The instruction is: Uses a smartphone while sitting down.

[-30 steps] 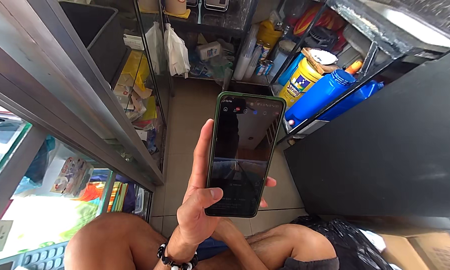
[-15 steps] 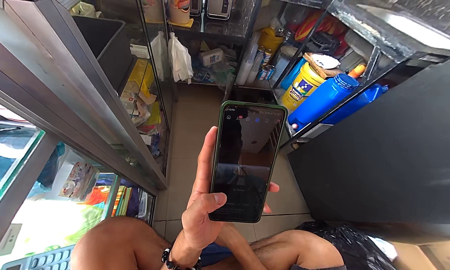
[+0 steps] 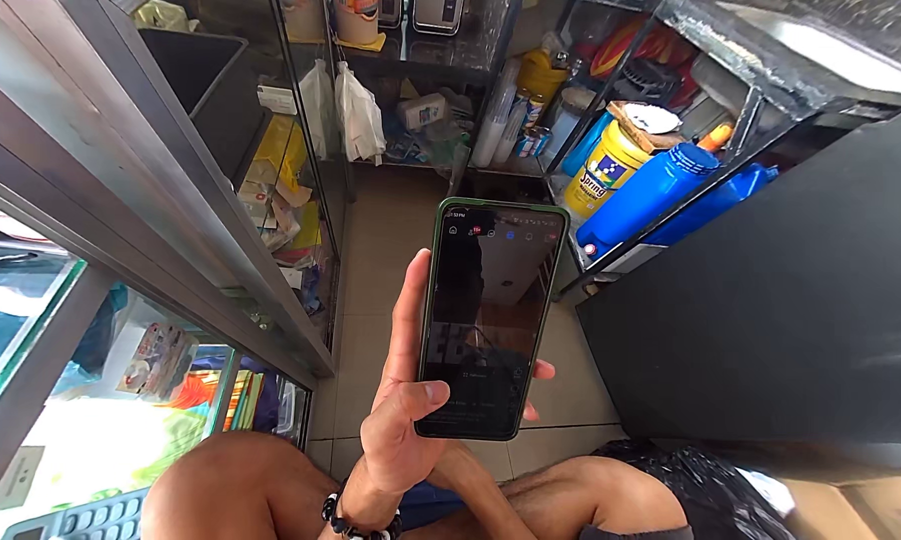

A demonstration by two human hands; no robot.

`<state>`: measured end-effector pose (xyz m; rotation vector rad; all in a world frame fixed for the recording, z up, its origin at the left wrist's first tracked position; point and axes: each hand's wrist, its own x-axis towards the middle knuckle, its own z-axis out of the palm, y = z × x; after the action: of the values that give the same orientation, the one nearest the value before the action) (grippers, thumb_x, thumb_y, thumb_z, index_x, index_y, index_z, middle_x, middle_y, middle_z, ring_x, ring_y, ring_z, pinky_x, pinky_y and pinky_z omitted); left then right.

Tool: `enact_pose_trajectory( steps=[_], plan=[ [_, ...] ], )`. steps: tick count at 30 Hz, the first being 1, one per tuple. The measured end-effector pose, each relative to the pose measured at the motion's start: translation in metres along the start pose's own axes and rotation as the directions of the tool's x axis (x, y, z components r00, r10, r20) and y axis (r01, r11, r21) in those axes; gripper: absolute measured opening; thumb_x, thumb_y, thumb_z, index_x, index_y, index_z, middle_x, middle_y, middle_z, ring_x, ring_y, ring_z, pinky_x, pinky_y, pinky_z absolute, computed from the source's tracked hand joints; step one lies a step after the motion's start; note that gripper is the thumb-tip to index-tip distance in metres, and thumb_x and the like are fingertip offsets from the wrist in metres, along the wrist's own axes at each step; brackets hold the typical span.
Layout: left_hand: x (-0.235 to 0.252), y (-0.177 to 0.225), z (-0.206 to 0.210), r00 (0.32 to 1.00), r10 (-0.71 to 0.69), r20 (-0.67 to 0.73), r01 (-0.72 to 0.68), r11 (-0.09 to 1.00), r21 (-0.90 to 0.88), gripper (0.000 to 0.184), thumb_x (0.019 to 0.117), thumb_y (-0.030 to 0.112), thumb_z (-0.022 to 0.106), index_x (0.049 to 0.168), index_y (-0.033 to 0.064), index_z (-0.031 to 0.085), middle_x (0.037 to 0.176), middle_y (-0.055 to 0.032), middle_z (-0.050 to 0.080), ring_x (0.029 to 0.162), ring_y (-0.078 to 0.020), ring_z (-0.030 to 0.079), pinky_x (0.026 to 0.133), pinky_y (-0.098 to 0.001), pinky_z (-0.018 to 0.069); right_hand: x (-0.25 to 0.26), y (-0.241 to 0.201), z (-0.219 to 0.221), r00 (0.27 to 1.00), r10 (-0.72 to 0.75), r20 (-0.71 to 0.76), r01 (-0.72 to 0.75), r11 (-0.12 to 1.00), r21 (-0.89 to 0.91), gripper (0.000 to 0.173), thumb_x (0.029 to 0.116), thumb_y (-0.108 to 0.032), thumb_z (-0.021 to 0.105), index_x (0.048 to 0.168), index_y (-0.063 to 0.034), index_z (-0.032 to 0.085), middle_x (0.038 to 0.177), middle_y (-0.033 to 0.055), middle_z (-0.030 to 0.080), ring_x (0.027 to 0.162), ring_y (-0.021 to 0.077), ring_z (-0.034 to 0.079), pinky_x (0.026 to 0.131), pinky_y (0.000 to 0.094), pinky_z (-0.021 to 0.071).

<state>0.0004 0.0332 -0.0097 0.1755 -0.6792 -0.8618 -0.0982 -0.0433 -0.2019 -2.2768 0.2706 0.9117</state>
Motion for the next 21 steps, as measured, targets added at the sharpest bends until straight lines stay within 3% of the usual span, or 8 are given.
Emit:
enact_pose_trajectory(
  steps=[6, 11, 15, 18, 21],
  plan=[
    [0.0, -0.001, 0.0, 1.0, 0.009, -0.004, -0.009, 1.0, 0.006, 0.08, 0.0932, 0.014, 0.047, 0.16, 0.0412, 0.013, 0.14, -0.0279, 0.049, 0.113, -0.0486, 0.06, 0.085, -0.0595, 0.0565, -0.004, -0.001, -0.003, 1.0, -0.007, 0.005, 0.007, 1.0, -0.013, 0.039, 0.1039, -0.027, 0.053, 0.14, -0.013, 0.061, 0.137, 0.0192, 0.062, 0.129, 0.0362, 0.058, 0.108, 0.0567, 0.0426],
    [0.0, 0.0, 0.001, 1.0, 0.0, -0.011, 0.0, 1.0, 0.003, 0.08, 0.093, 0.013, 0.047, 0.16, 0.0416, 0.013, 0.139, -0.0267, 0.05, 0.114, -0.0474, 0.06, 0.086, -0.0589, 0.0564, -0.047, -0.045, -0.05, 0.983, 0.128, 0.133, -0.132, 0.991, 0.02, 0.04, 0.1067, -0.019, 0.05, 0.147, -0.0138, 0.055, 0.145, 0.0176, 0.056, 0.136, 0.0344, 0.052, 0.113, 0.052, 0.0381],
    [0.0, 0.0, 0.001, 1.0, 0.003, -0.002, -0.003, 1.0, -0.004, 0.08, 0.0933, 0.012, 0.047, 0.16, 0.0415, 0.014, 0.141, -0.027, 0.049, 0.115, -0.0479, 0.06, 0.086, -0.0594, 0.0563, -0.024, -0.015, -0.02, 1.0, 0.0, 0.023, 0.0, 1.0, -0.014, 0.039, 0.1048, -0.025, 0.052, 0.141, -0.0114, 0.06, 0.137, 0.0211, 0.062, 0.128, 0.0372, 0.058, 0.107, 0.0555, 0.0434],
    [0.0, 0.0, 0.002, 1.0, 0.0, -0.004, 0.0, 1.0, -0.004, 0.08, 0.0933, 0.013, 0.048, 0.16, 0.042, 0.014, 0.141, -0.0262, 0.049, 0.115, -0.0477, 0.06, 0.086, -0.0595, 0.0564, -0.024, -0.03, -0.025, 0.983, 0.144, 0.112, -0.142, 0.99, -0.024, 0.041, 0.1076, -0.023, 0.049, 0.148, -0.0156, 0.053, 0.147, 0.0168, 0.055, 0.137, 0.034, 0.051, 0.114, 0.0532, 0.0371],
    [-0.001, 0.0, 0.002, 1.0, 0.001, -0.003, -0.001, 1.0, 0.003, 0.081, 0.0935, 0.013, 0.048, 0.16, 0.042, 0.013, 0.14, -0.0274, 0.05, 0.114, -0.0483, 0.06, 0.086, -0.06, 0.0562, -0.001, -0.005, -0.002, 0.999, 0.03, 0.016, -0.03, 1.0, -0.008, 0.04, 0.1036, -0.028, 0.053, 0.14, -0.0134, 0.061, 0.137, 0.02, 0.062, 0.128, 0.0371, 0.058, 0.107, 0.0589, 0.0424]
  ],
)
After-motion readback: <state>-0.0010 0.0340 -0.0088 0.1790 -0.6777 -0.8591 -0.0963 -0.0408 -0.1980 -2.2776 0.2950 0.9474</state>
